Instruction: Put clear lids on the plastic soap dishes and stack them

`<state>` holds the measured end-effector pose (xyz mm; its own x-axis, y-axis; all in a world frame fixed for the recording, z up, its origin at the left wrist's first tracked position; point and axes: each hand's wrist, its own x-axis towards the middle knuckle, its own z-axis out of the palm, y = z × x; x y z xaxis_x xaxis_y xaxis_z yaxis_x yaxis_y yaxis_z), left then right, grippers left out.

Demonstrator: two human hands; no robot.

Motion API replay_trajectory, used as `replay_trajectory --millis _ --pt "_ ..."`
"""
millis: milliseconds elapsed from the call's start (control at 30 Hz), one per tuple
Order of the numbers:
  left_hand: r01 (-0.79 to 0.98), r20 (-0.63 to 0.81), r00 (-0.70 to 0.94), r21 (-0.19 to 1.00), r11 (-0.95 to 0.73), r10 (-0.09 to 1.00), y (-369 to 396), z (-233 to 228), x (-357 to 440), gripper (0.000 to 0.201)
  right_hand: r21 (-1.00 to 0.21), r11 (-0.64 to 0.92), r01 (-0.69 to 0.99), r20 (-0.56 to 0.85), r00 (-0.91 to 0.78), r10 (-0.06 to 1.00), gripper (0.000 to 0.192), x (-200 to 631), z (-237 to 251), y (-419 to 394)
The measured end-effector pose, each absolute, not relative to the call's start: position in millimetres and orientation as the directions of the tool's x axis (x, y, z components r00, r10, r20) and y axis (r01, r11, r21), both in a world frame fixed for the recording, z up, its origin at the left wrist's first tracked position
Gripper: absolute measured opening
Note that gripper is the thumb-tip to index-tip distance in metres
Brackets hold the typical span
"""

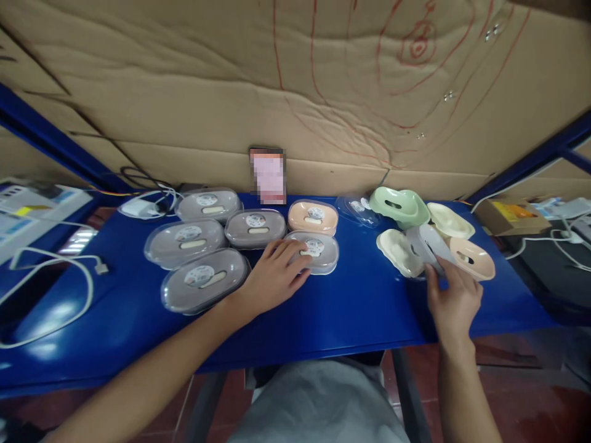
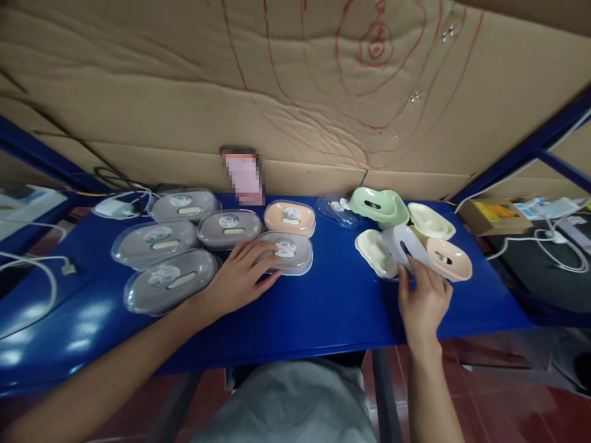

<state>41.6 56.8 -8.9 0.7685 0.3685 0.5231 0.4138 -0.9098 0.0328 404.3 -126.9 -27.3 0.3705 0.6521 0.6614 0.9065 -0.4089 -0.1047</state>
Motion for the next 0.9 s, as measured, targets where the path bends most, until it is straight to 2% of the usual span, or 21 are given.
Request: replay_trajectory --millis 67,133,200,333,467,567,667,767,900 --pt "0.445 0.521 0.753 0.047 -0.894 0.402 57 -11 42 0.009 -0.114 -0.317 0.942 0.704 0.302 0.643 0.035 386 -25 -132" --pt "0.463 0.537 0.732 0.059 -0.884 0.419 57 -12 42 0.012 -0.117 -0.147 0.982 0.709 0.187 0.680 0.028 359 -23 -138" --pt "0.439 0.565 0.718 0.085 -0.895 0.406 54 -14 42 0.018 -0.138 0.034 0.990 0.680 0.070 0.730 0.036 331 -25 -144" --pt "0.234 0.592 0.764 0.116 -0.965 0.257 39 -12 42 0.028 -0.190 0.270 0.944 0.560 -0.121 0.819 0.056 295 -34 -150" --pt "0.037 0.476 0.875 0.110 -0.993 0.086 25 -11 48 0.021 -0.247 0.388 0.888 0.460 -0.245 0.854 0.051 300 -36 -143" --pt "-0.019 0.398 0.917 0.124 -0.992 0.032 24 -17 52 0.021 -0.302 0.374 0.877 0.455 -0.212 0.865 0.040 325 -33 -129" --pt "-0.017 0.389 0.920 0.134 -0.991 0.037 27 -21 55 0.016 -0.369 0.192 0.909 0.484 0.011 0.875 0.037 350 -33 -113" --pt "-0.010 0.387 0.921 0.114 -0.993 0.035 28 -21 54 0.011 -0.430 0.015 0.903 0.501 0.225 0.836 0.039 359 -39 -105" --pt "-0.006 0.393 0.919 0.081 -0.997 0.026 26 -20 54 0.012 -0.361 -0.068 0.930 0.507 0.257 0.823 0.041 352 -47 -109"
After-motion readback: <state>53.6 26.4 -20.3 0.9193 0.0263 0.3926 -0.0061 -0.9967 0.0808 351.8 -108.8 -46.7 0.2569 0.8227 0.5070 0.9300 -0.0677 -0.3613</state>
